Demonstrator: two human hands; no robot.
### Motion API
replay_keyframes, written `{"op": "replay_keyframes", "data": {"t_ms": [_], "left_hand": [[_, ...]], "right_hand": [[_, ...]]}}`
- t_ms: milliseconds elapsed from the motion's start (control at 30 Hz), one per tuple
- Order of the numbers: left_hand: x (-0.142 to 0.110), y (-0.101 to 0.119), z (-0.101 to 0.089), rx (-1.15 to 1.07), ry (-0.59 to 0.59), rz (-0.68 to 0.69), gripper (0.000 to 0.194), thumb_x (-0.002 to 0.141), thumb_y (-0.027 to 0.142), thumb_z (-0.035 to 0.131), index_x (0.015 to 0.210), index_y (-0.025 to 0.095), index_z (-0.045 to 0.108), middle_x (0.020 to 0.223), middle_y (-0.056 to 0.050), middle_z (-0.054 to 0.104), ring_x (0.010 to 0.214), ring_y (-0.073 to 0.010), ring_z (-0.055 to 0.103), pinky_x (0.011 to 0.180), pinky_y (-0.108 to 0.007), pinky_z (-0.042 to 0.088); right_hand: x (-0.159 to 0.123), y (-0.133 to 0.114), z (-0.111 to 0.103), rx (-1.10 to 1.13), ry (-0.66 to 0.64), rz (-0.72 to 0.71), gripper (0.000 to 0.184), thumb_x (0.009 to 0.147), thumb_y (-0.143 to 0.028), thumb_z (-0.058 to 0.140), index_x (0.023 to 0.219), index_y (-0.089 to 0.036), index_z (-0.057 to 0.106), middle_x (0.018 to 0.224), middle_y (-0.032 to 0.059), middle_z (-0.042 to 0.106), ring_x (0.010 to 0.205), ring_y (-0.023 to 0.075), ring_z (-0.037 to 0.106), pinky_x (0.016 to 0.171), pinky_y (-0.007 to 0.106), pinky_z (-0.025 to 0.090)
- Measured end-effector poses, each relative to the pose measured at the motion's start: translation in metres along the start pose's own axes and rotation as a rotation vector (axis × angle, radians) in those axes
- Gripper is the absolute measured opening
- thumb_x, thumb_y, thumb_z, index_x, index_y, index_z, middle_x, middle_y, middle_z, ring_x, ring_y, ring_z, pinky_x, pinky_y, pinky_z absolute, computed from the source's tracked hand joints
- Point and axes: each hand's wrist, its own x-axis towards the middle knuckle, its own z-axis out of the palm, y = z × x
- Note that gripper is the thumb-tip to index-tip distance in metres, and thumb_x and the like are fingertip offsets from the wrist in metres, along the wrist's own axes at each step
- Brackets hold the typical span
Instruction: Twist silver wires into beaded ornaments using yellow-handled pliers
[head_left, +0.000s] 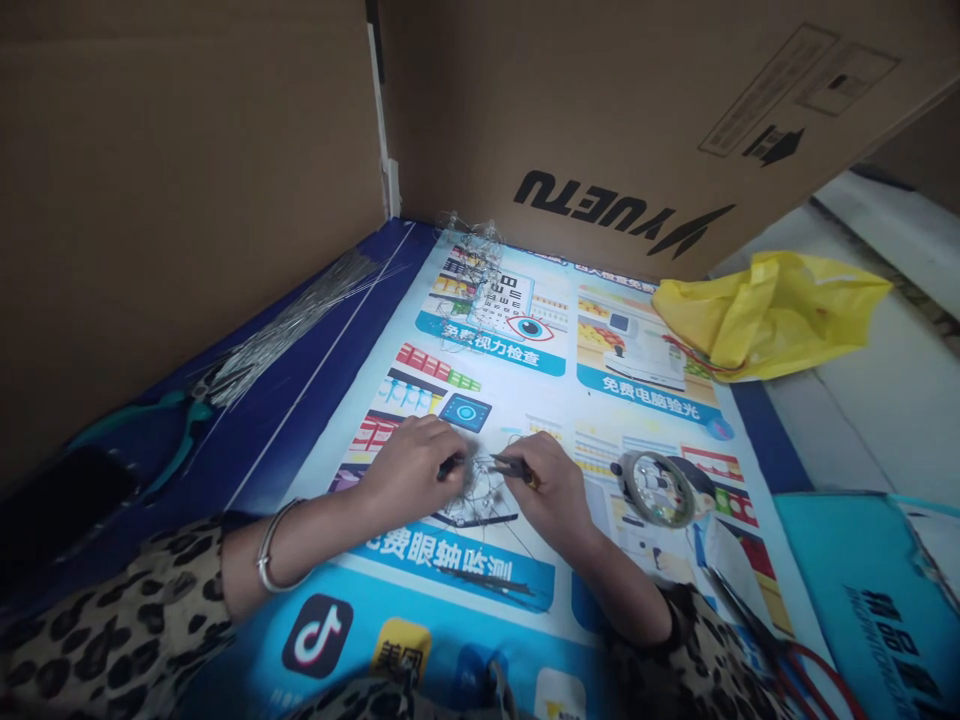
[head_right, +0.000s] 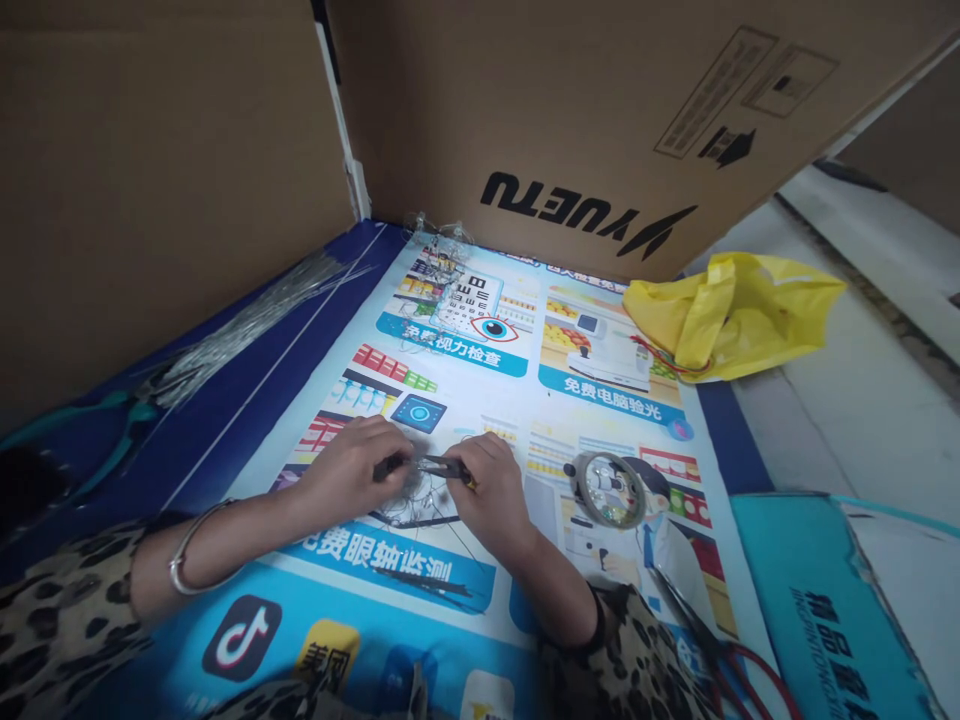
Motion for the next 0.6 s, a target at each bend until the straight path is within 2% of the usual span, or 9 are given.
{"op": "replay_keyframes", "data": {"t_ms": [200, 433, 600], "left_hand": [[0.0005, -0.0007, 0.0017, -0.036, 0.032, 0.041, 0.011, 0.073, 0.007, 0.05, 0.069, 0.016, 0.054, 0.07, -0.003, 0.057, 0.072, -0.0181, 0.052, 0.066, -0.029, 0.042], [-0.0011, -0.0032, 0.0046, -0.057, 0.026, 0.068, 0.012, 0.073, 0.005, 0.049, 0.076, 0.016, 0.055, 0.08, -0.006, 0.06, 0.08, -0.0194, 0.053, 0.072, -0.032, 0.044], [-0.0025, -0.0033, 0.0042, -0.062, -0.004, 0.057, 0.015, 0.072, 0.005, 0.05, 0.079, 0.016, 0.055, 0.082, -0.006, 0.06, 0.082, -0.0197, 0.054, 0.073, -0.032, 0.045]], "right_hand": [[0.0003, 0.001, -0.0004, -0.01, 0.005, -0.045, 0.011, 0.078, -0.013, 0.053, 0.08, -0.022, 0.06, 0.075, 0.0025, 0.062, 0.076, 0.0181, 0.054, 0.07, 0.032, 0.041], [0.0005, 0.006, 0.0009, -0.073, -0.032, -0.162, 0.016, 0.075, -0.009, 0.052, 0.082, -0.02, 0.062, 0.078, 0.0039, 0.063, 0.078, 0.0189, 0.052, 0.073, 0.035, 0.04], [0.0034, 0.0046, 0.0016, -0.09, -0.069, -0.173, 0.018, 0.074, -0.009, 0.051, 0.081, -0.021, 0.062, 0.079, 0.0036, 0.063, 0.078, 0.0192, 0.051, 0.073, 0.035, 0.039]]}}
